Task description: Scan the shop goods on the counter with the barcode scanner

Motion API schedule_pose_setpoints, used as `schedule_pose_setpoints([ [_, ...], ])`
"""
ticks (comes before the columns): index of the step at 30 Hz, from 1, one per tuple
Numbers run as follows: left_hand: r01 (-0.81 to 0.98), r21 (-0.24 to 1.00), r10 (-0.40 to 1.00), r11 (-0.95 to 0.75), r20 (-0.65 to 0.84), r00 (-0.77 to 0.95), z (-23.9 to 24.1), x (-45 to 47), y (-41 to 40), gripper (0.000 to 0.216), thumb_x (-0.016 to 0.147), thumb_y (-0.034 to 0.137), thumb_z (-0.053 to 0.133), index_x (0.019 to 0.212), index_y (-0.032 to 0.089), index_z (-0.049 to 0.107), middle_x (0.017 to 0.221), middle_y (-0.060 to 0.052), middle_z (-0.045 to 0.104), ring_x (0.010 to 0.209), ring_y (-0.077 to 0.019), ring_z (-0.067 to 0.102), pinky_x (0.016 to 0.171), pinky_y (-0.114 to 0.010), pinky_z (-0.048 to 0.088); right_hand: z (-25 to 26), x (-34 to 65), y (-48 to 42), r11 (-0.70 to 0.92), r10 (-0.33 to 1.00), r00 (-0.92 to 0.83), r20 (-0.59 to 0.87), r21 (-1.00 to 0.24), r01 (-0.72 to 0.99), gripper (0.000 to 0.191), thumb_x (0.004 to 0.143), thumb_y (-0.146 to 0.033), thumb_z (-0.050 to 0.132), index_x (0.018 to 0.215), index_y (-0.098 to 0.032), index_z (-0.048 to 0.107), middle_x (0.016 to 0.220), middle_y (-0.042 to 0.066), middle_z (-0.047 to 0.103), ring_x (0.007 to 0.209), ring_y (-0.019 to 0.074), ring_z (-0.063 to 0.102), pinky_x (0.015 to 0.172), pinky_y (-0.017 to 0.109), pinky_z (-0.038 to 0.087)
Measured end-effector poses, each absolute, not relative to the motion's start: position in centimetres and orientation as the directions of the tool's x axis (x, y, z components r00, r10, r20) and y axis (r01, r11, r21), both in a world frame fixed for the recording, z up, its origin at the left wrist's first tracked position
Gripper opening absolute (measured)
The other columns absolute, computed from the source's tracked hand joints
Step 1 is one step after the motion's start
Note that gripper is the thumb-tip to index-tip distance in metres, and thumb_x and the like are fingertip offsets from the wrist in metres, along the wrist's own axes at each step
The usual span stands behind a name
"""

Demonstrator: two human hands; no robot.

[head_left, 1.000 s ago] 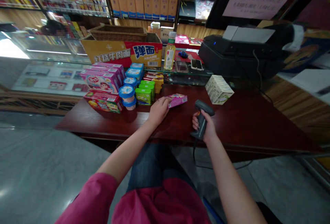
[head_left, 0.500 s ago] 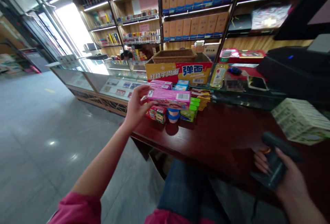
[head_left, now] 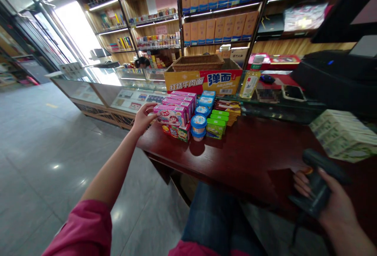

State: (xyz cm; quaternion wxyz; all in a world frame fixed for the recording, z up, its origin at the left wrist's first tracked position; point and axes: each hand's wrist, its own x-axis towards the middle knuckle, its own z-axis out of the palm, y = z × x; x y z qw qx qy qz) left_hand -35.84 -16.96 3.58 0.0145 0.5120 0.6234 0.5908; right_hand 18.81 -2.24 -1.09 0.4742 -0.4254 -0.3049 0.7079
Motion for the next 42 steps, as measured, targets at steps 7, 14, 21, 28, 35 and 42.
schedule_pose_setpoints([
  [7,0.775,0.607,0.606,-0.174,0.687,-0.402,3.9,-35.0,-16.6,0.042,0.08,0.039,0.079,0.118,0.022,0.072,0.123,-0.008,0.06,0.124,-0.0232,0.057,0.109,-0.042,0.052,-1.3,18.8,-2.0,-0.371,0.928,-0.196,-0.317,-0.835,-0.405,0.028,0.052,-0.033,0.08,0.065,-0.022,0.058,0.062,0.0,0.036,0.047,0.0078,0.032,0.029,0.019,0.035],
  [14,0.735,0.644,0.608,-0.21,0.675,-0.418,3.5,-34.7,-15.6,0.041,0.081,0.036,0.078,0.12,0.027,0.072,0.132,-0.006,0.049,0.122,-0.0195,0.057,0.097,-0.032,0.06,-1.3,18.6,-2.1,-0.363,0.932,-0.185,-0.313,-0.826,-0.431,0.027,0.053,-0.03,0.079,0.066,-0.02,0.058,0.062,-0.001,0.037,0.047,0.0071,0.032,0.031,0.017,0.036],
  [21,0.781,0.602,0.58,-0.167,0.7,-0.416,2.9,-34.4,-16.0,0.053,0.079,0.043,0.08,0.13,0.032,0.067,0.142,-0.006,0.044,0.127,-0.0224,0.054,0.098,-0.035,0.06,-1.7,18.8,-2.0,-0.339,0.94,-0.193,-0.281,-0.826,-0.45,0.024,0.058,-0.032,0.08,0.067,-0.019,0.062,0.062,0.0,0.038,0.048,0.008,0.032,0.032,0.017,0.036],
  [28,0.796,0.594,0.56,-0.112,0.7,-0.444,2.7,-34.2,-16.3,0.066,0.075,0.051,0.082,0.136,0.035,0.061,0.149,-0.006,0.038,0.13,-0.0251,0.052,0.1,-0.038,0.06,-1.7,18.8,-1.9,-0.36,0.933,-0.203,-0.298,-0.805,-0.472,0.026,0.058,-0.033,0.081,0.069,-0.018,0.063,0.06,-0.001,0.04,0.047,0.008,0.033,0.032,0.017,0.035],
  [35,0.809,0.581,0.564,-0.087,0.698,-0.441,2.6,-34.0,-16.6,0.071,0.075,0.052,0.082,0.14,0.034,0.059,0.151,-0.008,0.036,0.132,-0.0272,0.051,0.102,-0.039,0.058,-2.1,19.2,-1.8,-0.346,0.937,-0.231,-0.264,-0.804,-0.483,0.023,0.063,-0.032,0.079,0.071,-0.018,0.063,0.06,-0.001,0.041,0.047,0.0079,0.034,0.033,0.016,0.034],
  [42,0.82,0.567,0.539,-0.082,0.717,-0.442,2.3,-34.0,-16.6,0.082,0.071,0.06,0.083,0.144,0.035,0.053,0.154,-0.009,0.032,0.134,-0.0298,0.049,0.105,-0.042,0.055,-2.1,19.1,-1.7,-0.352,0.934,-0.239,-0.265,-0.798,-0.49,0.024,0.064,-0.033,0.079,0.072,-0.018,0.063,0.061,-0.002,0.041,0.047,0.008,0.033,0.034,0.016,0.033],
])
